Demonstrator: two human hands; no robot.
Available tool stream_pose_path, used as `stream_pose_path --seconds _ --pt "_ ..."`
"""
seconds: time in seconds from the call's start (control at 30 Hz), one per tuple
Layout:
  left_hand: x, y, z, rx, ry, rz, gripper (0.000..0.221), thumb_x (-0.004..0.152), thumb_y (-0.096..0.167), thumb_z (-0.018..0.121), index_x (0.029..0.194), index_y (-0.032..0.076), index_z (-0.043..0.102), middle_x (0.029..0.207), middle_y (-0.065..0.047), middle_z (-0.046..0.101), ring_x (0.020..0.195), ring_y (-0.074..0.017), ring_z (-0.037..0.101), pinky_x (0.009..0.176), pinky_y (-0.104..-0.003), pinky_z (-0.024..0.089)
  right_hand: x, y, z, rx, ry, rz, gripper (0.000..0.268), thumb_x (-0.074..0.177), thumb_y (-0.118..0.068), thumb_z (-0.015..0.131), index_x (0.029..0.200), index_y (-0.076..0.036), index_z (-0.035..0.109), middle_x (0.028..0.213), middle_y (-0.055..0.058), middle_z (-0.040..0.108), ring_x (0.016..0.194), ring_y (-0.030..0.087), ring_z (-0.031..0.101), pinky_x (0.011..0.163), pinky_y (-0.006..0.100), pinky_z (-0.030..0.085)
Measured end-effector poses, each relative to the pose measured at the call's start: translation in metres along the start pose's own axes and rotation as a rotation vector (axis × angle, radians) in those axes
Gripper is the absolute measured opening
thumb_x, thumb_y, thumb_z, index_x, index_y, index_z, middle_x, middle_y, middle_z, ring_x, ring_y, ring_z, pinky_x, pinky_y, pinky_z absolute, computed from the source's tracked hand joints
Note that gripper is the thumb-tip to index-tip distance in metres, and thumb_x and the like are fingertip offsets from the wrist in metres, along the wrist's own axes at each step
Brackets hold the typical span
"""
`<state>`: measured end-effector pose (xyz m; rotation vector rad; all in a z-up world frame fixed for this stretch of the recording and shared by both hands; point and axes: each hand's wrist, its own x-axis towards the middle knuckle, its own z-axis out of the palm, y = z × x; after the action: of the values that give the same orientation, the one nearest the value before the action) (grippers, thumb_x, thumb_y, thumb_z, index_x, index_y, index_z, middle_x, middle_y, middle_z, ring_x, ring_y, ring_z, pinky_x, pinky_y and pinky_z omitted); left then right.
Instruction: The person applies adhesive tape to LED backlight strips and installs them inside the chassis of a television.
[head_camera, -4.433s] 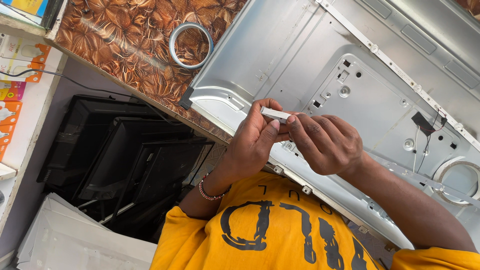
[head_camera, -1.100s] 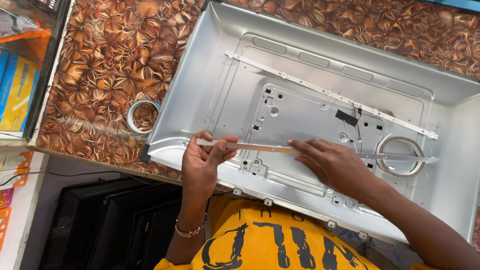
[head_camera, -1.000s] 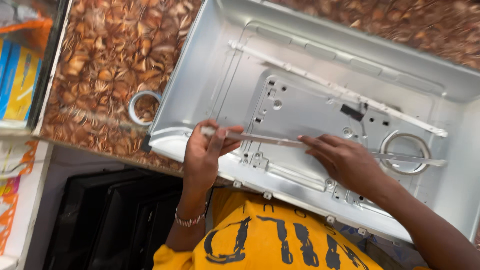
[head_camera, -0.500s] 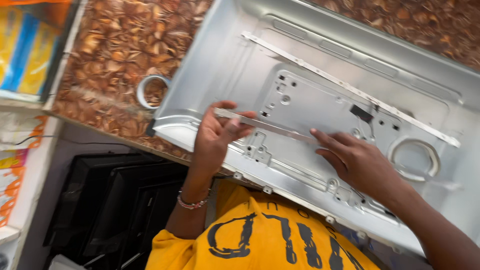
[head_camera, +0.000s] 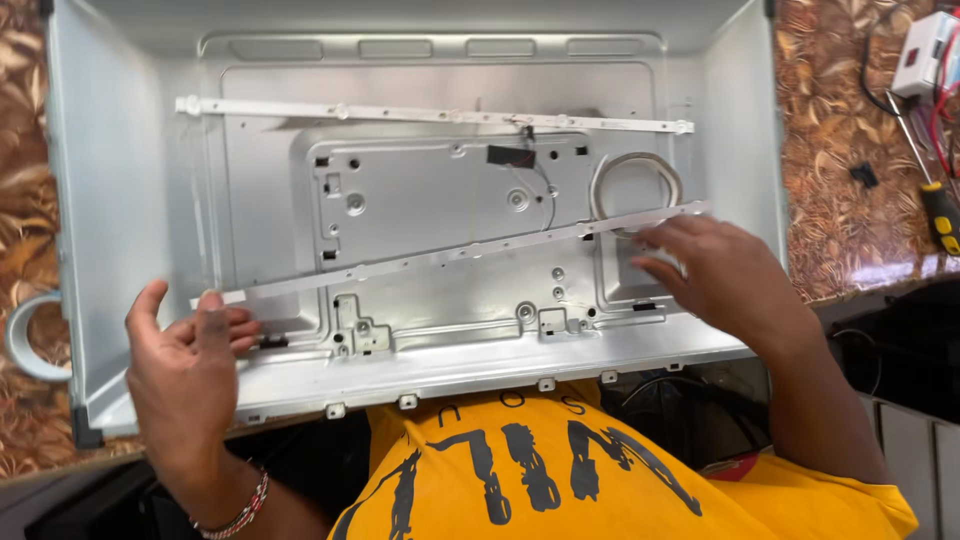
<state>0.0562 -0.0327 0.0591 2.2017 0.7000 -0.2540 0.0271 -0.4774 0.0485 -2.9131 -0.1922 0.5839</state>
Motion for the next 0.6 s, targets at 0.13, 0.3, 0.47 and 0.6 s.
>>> stream_pose_path --seconds 0.13,0.3,0.47,0.6 --pt "0.001 0.000 -0.001 0.084 0.072 0.030 0.058 0.112 0.038 0.050 0.156 0.001 0.041 0.097 -0.007 0.077 0.078 -0.0212 0.074 0.079 -0.036 0.052 0.005 0.030 0.017 -0.017 0.177 -0.014 0.051 0.095 -0.039 0.067 0.137 -0.009 0.064 0.130 0.015 0.067 0.117 0.033 0.063 0.093 0.049 0.055" --pt "-0.022 0.011 0.017 -0.136 -0.053 0.196 0.052 0.097 0.032 0.060 0.146 0.015 0.056 0.096 -0.004 0.077 0.088 -0.0182 0.073 0.086 -0.033 0.057 0.024 0.027 0.015 0.107 0.120 0.058 0.052 0.093 -0.054 0.059 0.131 -0.019 0.068 0.129 0.007 0.066 0.129 0.029 0.056 0.096 0.047 0.051" --pt "-0.038 0.018 -0.015 -0.373 -0.564 0.807 0.051 0.096 0.040 0.063 0.139 0.014 0.062 0.058 0.005 0.046 0.047 -0.0075 0.046 0.048 -0.024 0.046 0.072 -0.002 -0.021 0.065 -0.169 0.239 0.048 0.101 -0.059 0.045 0.101 -0.021 0.074 0.090 0.004 0.072 0.085 0.021 0.062 0.072 0.037 0.045" --pt "-0.036 0.050 -0.005 0.682 -0.727 0.702 0.069 0.091 0.067 0.052 0.153 0.037 0.047 0.082 0.003 0.069 0.072 -0.0214 0.063 0.066 -0.043 0.045 0.100 -0.014 -0.021 0.024 -0.327 0.231 0.056 0.092 -0.070 0.052 0.097 -0.020 0.078 0.085 -0.002 0.078 0.071 0.014 0.065 0.064 0.029 0.043"
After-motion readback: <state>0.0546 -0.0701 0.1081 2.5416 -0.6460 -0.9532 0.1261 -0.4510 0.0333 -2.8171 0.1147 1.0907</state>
